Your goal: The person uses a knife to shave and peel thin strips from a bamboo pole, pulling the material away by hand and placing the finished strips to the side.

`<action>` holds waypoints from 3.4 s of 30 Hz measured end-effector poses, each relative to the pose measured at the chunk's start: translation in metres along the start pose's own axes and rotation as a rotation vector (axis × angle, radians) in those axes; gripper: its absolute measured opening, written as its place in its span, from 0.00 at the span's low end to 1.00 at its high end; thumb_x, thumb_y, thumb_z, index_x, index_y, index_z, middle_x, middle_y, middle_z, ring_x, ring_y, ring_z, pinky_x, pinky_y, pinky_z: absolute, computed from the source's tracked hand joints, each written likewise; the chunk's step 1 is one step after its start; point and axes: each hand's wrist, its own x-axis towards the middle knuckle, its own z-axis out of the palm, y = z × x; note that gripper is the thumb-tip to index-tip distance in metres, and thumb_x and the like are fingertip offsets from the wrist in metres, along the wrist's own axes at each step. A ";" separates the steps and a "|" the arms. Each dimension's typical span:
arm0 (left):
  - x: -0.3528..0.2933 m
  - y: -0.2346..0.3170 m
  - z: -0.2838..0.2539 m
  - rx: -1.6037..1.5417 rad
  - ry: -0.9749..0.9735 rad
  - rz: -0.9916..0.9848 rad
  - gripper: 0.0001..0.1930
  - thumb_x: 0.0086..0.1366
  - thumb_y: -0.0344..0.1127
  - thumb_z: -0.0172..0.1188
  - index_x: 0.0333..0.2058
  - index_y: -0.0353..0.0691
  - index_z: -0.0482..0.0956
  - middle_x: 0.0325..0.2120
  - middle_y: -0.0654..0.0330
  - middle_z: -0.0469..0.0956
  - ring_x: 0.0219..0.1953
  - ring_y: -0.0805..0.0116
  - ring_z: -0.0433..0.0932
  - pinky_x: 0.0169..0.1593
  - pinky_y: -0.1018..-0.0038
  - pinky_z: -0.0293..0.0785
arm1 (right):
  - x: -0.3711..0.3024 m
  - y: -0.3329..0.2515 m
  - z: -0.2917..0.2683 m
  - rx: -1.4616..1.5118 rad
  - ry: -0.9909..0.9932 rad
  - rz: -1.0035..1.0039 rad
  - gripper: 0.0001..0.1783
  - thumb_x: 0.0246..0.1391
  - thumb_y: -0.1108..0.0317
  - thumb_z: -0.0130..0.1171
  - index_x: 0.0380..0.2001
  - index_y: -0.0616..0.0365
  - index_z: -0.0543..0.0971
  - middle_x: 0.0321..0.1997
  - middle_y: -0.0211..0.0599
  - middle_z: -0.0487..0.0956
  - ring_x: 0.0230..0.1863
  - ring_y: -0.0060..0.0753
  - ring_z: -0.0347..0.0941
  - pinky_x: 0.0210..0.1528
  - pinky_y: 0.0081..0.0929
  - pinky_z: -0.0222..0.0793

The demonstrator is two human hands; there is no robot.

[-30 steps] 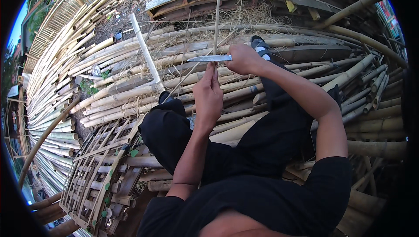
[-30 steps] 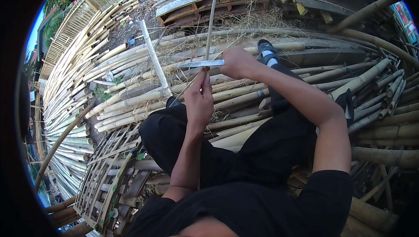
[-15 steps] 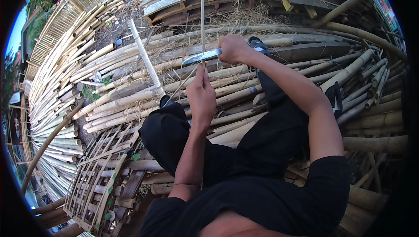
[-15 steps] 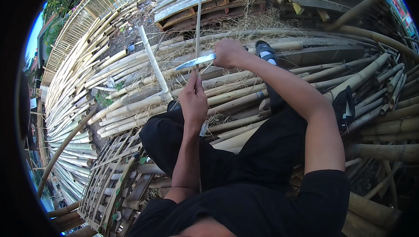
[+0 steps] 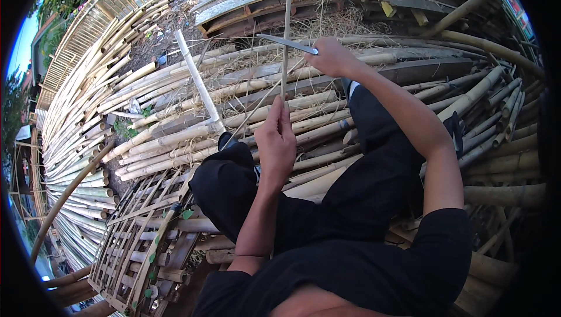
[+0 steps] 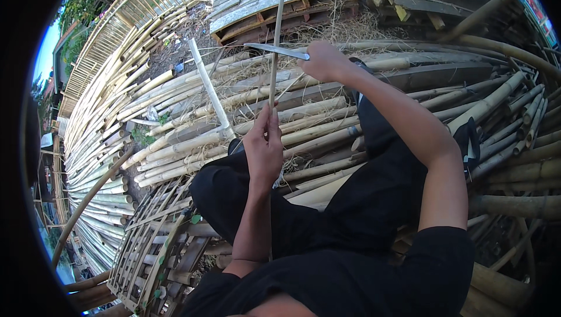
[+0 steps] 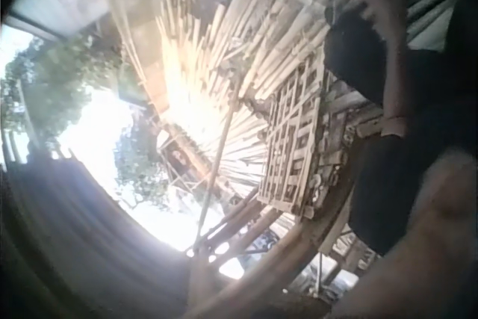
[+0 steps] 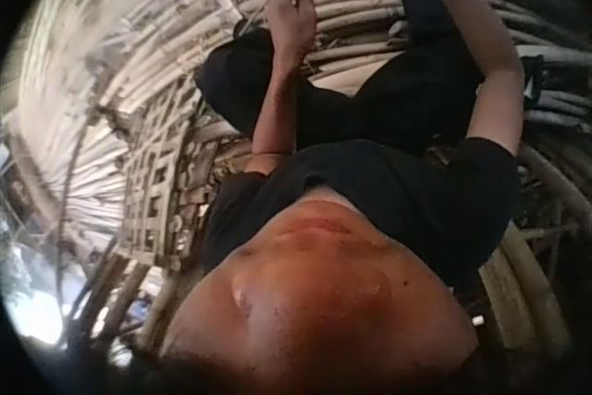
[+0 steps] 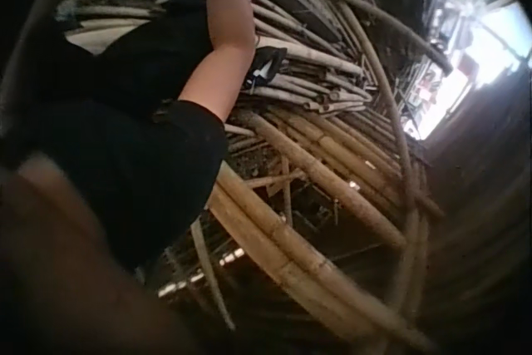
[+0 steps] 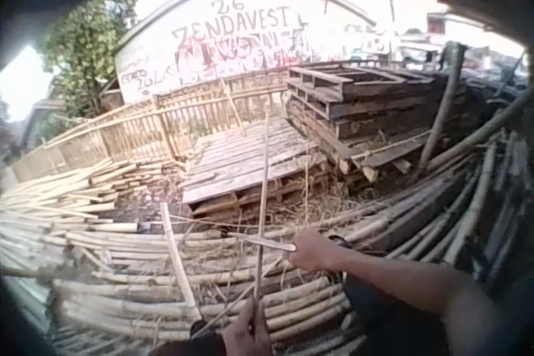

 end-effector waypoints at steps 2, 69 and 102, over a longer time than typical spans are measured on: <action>0.001 0.000 0.002 -0.002 0.013 0.027 0.16 0.68 0.31 0.50 0.51 0.29 0.71 0.15 0.52 0.64 0.18 0.76 0.57 0.22 0.74 0.59 | -0.008 -0.010 0.005 -0.008 -0.050 -0.006 0.21 0.49 0.57 0.53 0.28 0.70 0.78 0.29 0.58 0.78 0.35 0.57 0.76 0.41 0.43 0.70; -0.058 0.252 0.087 -0.455 -1.018 1.290 0.15 0.53 0.43 0.60 0.31 0.35 0.81 0.25 0.51 0.79 0.31 0.53 0.79 0.35 0.60 0.75 | -0.001 0.030 -0.023 1.344 0.531 0.108 0.11 0.59 0.62 0.54 0.24 0.51 0.69 0.10 0.18 0.53 0.09 0.15 0.48 0.12 0.21 0.45; 0.046 0.101 0.007 0.021 -0.581 0.013 0.18 0.65 0.41 0.55 0.46 0.31 0.71 0.21 0.55 0.76 0.22 0.72 0.75 0.27 0.74 0.69 | -0.045 -0.007 -0.038 1.566 0.600 -0.122 0.13 0.59 0.60 0.56 0.25 0.55 0.72 0.08 0.21 0.62 0.07 0.13 0.52 0.12 0.18 0.48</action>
